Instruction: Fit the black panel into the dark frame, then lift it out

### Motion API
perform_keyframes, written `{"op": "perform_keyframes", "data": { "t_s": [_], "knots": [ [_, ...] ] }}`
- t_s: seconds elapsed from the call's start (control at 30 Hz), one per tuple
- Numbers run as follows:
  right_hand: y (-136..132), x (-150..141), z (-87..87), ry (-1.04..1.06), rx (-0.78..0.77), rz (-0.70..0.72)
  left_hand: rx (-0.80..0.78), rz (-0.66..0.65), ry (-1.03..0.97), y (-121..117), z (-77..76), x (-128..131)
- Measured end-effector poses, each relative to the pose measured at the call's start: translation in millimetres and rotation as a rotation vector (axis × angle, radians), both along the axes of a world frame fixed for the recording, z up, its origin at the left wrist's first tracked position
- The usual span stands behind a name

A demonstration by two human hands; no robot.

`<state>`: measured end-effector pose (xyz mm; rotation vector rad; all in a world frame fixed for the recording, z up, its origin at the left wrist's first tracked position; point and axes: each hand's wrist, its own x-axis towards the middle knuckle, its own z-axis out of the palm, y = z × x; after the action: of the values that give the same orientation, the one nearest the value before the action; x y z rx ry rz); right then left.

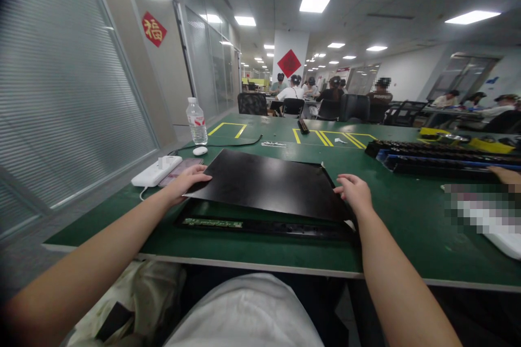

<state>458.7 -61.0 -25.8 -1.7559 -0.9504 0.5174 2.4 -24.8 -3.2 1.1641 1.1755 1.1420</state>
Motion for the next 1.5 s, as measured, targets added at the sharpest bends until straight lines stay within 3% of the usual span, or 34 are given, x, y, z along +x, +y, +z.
{"op": "perform_keyframes", "data": {
  "t_s": [0.43, 1.0, 1.5],
  "knots": [
    [3.3, 4.1, -4.7, -0.063, -0.057, 0.007, -0.025, -0.032, -0.077, 3.0, 1.0, 0.0],
    [1.4, 2.3, -1.3, -0.346, -0.173, 0.017, -0.071, -0.081, -0.109, 3.5, -1.0, 1.0],
    [3.0, 7.1, -6.0, -0.354, -0.158, 0.055, 0.004, -0.085, -0.027, 2.7, -6.6, 0.9]
  ]
}}
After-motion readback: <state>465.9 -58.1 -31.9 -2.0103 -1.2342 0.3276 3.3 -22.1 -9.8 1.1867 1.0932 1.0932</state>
